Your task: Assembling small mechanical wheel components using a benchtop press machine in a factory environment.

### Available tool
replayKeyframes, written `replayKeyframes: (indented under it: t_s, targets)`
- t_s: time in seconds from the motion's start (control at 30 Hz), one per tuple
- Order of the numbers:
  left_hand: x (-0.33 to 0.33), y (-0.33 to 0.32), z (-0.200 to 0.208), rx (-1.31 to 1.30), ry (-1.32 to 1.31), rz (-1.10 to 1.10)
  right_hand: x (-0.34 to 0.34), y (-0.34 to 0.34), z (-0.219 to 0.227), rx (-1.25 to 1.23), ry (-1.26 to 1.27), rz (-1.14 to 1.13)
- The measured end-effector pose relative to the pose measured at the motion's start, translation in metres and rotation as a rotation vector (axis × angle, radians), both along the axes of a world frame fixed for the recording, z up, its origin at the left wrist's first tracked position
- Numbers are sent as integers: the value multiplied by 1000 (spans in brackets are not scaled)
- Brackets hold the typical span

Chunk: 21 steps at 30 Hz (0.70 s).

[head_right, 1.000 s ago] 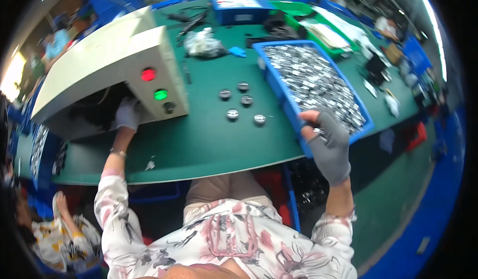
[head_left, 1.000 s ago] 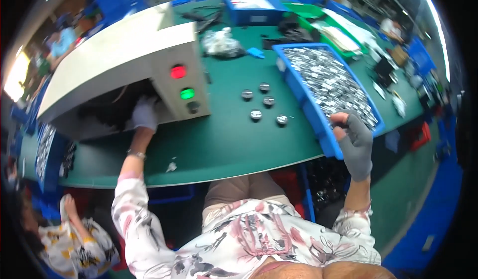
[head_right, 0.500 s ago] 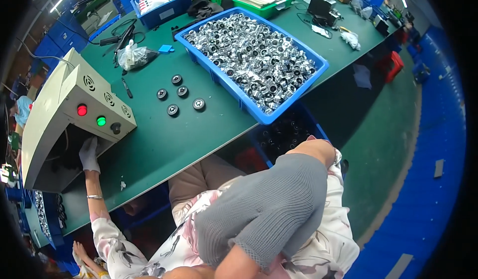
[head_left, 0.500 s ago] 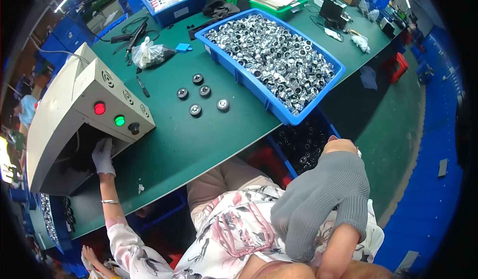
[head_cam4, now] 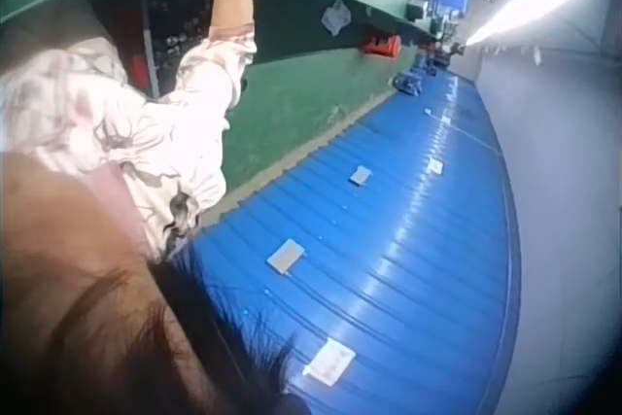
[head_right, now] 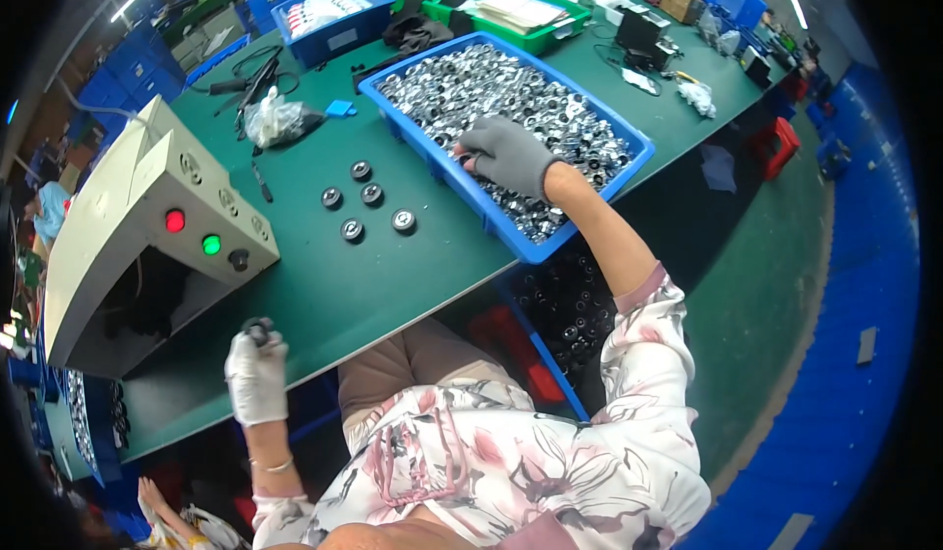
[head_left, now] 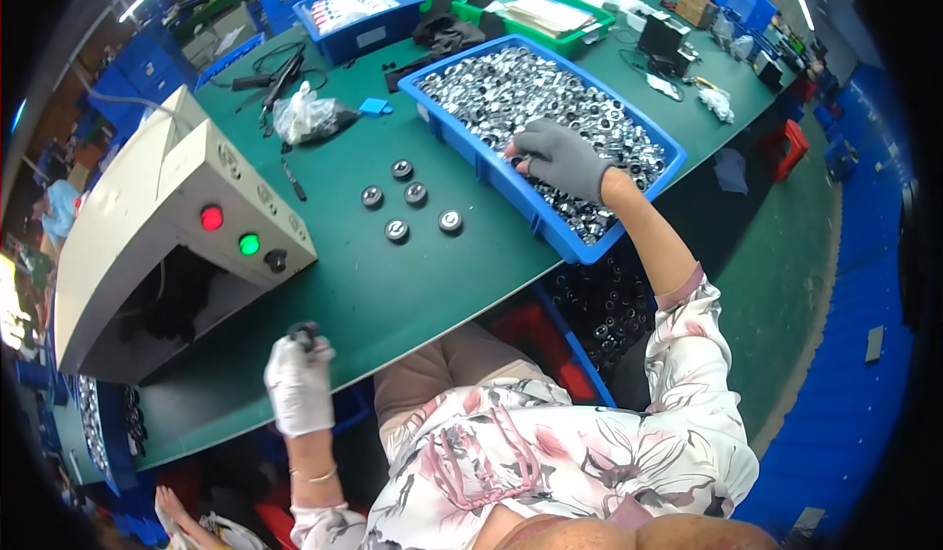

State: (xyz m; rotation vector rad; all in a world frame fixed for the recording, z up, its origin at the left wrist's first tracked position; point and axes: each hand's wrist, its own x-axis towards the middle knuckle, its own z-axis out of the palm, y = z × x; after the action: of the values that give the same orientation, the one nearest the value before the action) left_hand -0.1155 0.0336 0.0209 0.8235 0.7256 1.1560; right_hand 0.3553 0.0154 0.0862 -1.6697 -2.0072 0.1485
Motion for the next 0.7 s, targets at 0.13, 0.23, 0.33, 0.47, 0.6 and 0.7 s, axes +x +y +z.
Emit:
replayKeyframes:
  t_s: [0.13,0.23,0.33,0.47,0.6,0.7]
  targets:
    - [66,-30,-5,-202,-252,-116,-1,3,4,-2,-24,-94]
    - [96,-34,-3,-296,-398,-215,6,-3,1,-8,209,-237]
    - [107,-39,-5,-313,-408,-276,-2,-11,7,33,371,-297]
    - [113,-40,-17,-299,-379,-345,-50,-41,20,-33,861,-74]
    - [127,-44,-12,-215,-364,-362,-112,-75,2,-348,905,88]
    - [131,-43,-21,-179,-307,-357,-128,-67,-28,-296,980,89]
